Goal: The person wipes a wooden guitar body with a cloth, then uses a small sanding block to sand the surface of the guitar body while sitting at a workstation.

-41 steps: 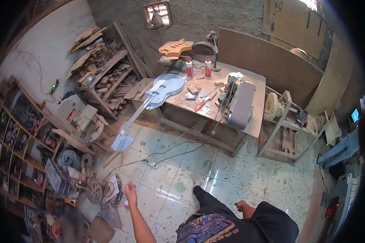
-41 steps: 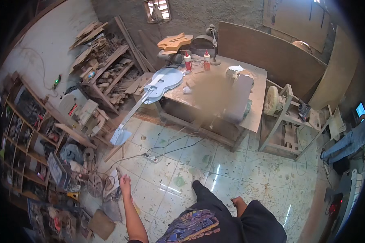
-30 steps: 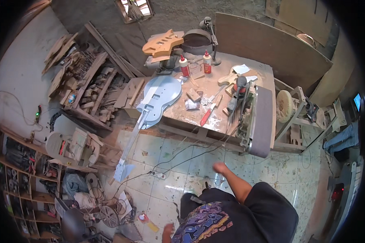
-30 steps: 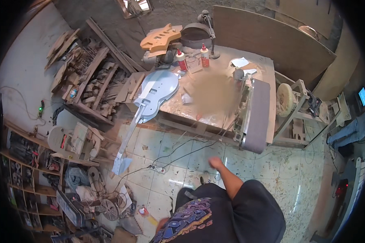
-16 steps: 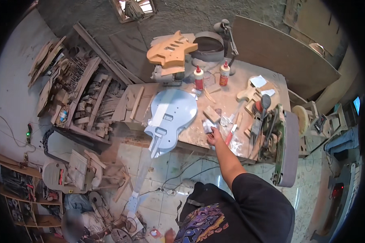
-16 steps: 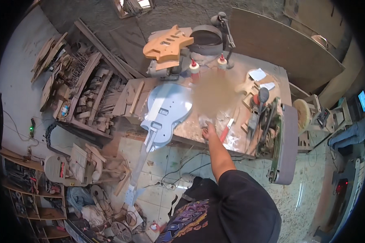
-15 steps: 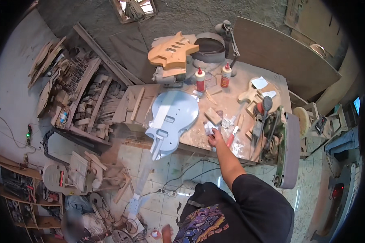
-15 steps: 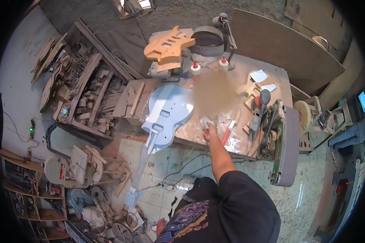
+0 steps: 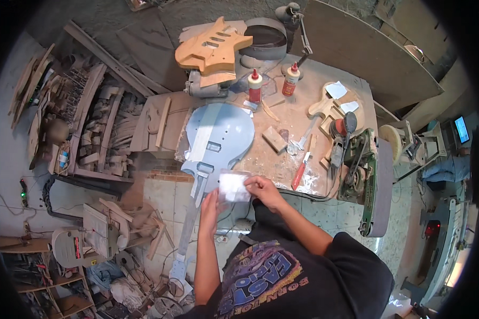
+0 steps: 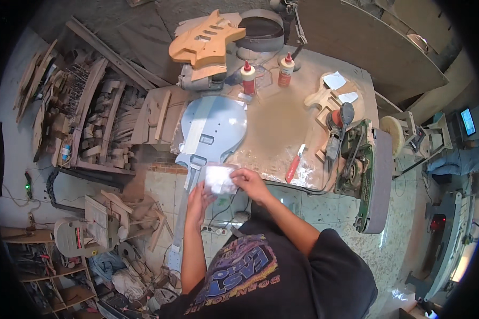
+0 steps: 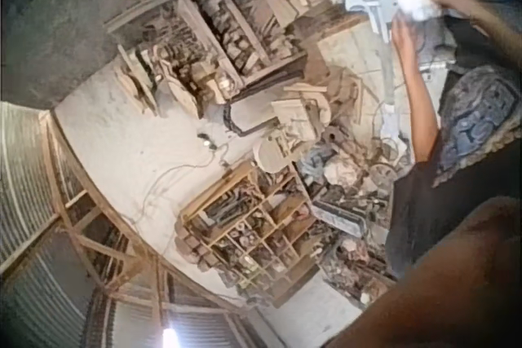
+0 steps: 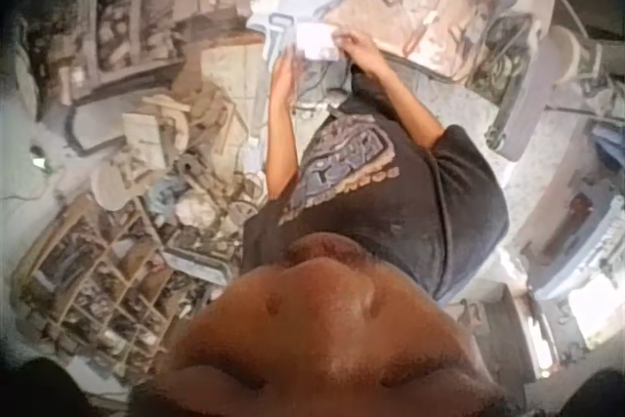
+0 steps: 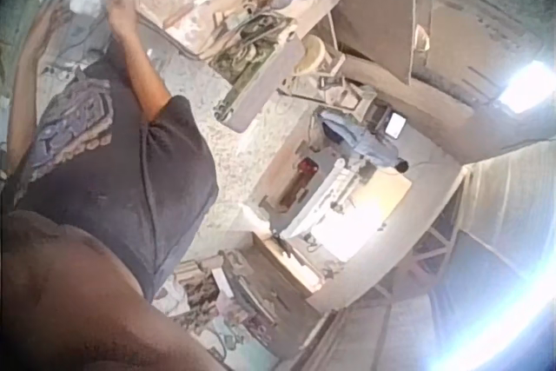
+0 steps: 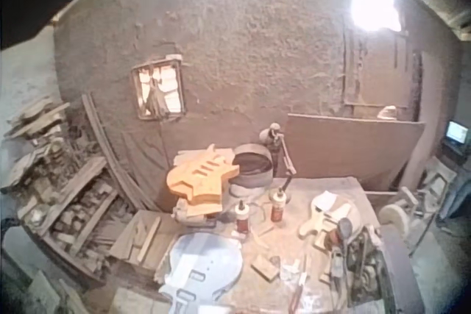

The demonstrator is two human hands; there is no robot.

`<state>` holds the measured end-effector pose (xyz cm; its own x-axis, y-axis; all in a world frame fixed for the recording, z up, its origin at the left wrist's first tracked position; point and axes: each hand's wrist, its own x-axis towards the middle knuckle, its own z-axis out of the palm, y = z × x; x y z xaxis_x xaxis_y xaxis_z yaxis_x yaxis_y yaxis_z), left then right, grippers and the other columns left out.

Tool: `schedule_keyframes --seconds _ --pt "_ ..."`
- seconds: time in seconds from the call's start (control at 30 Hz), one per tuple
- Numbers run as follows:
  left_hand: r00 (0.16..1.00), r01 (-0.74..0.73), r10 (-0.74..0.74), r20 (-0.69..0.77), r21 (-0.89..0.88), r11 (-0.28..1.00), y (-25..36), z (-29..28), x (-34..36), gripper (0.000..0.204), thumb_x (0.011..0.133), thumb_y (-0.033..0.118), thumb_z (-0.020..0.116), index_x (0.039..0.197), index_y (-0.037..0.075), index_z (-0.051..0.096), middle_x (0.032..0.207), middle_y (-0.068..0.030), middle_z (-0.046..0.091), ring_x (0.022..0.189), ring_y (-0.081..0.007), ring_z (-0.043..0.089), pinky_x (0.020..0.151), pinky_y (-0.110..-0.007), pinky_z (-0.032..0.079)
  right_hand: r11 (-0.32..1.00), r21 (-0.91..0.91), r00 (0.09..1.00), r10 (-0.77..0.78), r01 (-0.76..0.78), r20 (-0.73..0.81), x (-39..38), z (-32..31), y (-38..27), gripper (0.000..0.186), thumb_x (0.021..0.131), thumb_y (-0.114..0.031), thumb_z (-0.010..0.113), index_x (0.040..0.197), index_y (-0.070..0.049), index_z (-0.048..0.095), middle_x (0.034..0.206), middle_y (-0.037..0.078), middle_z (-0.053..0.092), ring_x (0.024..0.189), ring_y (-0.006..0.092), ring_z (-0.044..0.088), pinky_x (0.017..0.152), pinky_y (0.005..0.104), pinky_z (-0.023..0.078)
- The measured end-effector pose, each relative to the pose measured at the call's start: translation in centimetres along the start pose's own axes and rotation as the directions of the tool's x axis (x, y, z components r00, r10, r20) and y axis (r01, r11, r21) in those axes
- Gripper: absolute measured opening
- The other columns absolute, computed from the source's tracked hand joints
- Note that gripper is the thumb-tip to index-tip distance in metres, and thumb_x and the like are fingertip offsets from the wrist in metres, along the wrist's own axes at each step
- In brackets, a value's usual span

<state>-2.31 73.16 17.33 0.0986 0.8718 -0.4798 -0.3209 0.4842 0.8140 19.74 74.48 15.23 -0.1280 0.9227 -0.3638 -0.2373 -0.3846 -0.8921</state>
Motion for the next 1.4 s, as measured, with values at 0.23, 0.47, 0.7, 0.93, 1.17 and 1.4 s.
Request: schedule_keyframes --seconds 0.23,0.47,0.7,0.93,1.17,1.4 --pt "0.997 -0.066 0.058 0.049 0.178 0.982 2.6 3.2 3.9 0.028 0.102 0.022 0.057 0.119 0.0 0.064 0.108 -0.0074 0.071 0.091 -0.0125 0.067 0.079 -0.029 0.054 0.986 -0.111 0.985 -0.111 0.127 0.135 2.7 -0.2 -2.0 0.013 0.095 -0.001 0.059 0.107 -0.004 0.06 0.085 -0.004 0.058 0.075 0.0041 0.051 0.066 0.0211 0.042" --pt "0.999 -0.049 0.048 0.023 0.029 0.998 3.2 5.0 7.1 0.027 0.104 0.021 0.053 0.118 0.001 0.063 0.107 -0.007 0.071 0.091 -0.0118 0.067 0.078 -0.028 0.053 0.996 0.046 0.995 -0.07 0.074 -0.076 4.5 -0.1 -3.7 0.023 0.094 -0.003 0.062 0.116 -0.002 0.053 0.087 -0.002 0.061 0.076 0.0035 0.053 0.068 0.0199 0.043" --pt "0.983 -0.18 0.175 0.045 0.121 0.976 2.6 5.6 9.0 0.034 0.104 0.024 0.053 0.126 -0.002 0.056 0.114 -0.0103 0.068 0.096 -0.0165 0.067 0.082 -0.032 0.054 0.992 -0.125 0.99 0.008 0.01 0.143 6.9 -2.7 -4.2 0.029 0.09 -0.01 0.071 0.114 0.002 0.062 0.085 0.004 0.065 0.077 0.009 0.058 0.072 0.025 0.048" --pt "0.911 -0.094 -0.091 -0.401 -0.419 0.903 1.2 2.2 12.8 0.092 0.094 0.072 0.04 0.152 0.003 0.026 0.154 -0.0207 0.036 0.144 -0.0322 0.032 0.119 -0.05 0.022 0.831 -0.465 0.698 -0.528 0.306 -0.484 9.2 -8.8 -8.9 0.013 0.089 -0.009 0.067 0.096 0.001 0.068 0.086 0.005 0.068 0.078 0.0163 0.062 0.073 0.0293 0.049" --pt "0.97 0.085 -0.221 -0.102 -0.709 0.7 4.9 9.1 18.8 0.115 0.082 0.09 0.017 0.159 0.005 0.006 0.165 -0.0137 0.015 0.152 -0.032 0.016 0.121 -0.055 0.006 0.631 -0.635 0.792 -0.609 0.446 -0.05 8.2 -11.6 -11.5 0.023 0.091 -0.007 0.053 0.109 0.004 0.065 0.097 0.009 0.069 0.09 0.0228 0.064 0.083 0.035 0.051" --pt "0.991 0.125 -0.118 0.061 -0.724 0.678 6.9 11.6 18.7 0.117 0.079 0.093 0.014 0.159 0.008 0.008 0.165 -0.0134 0.018 0.152 -0.0326 0.015 0.121 -0.054 0.007 0.076 -0.919 0.262 -0.965 0.387 0.03 3.5 -8.8 -16.4 0.026 0.099 -0.015 0.053 0.115 0.003 0.063 0.101 0.013 0.067 0.086 0.0227 0.066 0.077 0.0336 0.055"
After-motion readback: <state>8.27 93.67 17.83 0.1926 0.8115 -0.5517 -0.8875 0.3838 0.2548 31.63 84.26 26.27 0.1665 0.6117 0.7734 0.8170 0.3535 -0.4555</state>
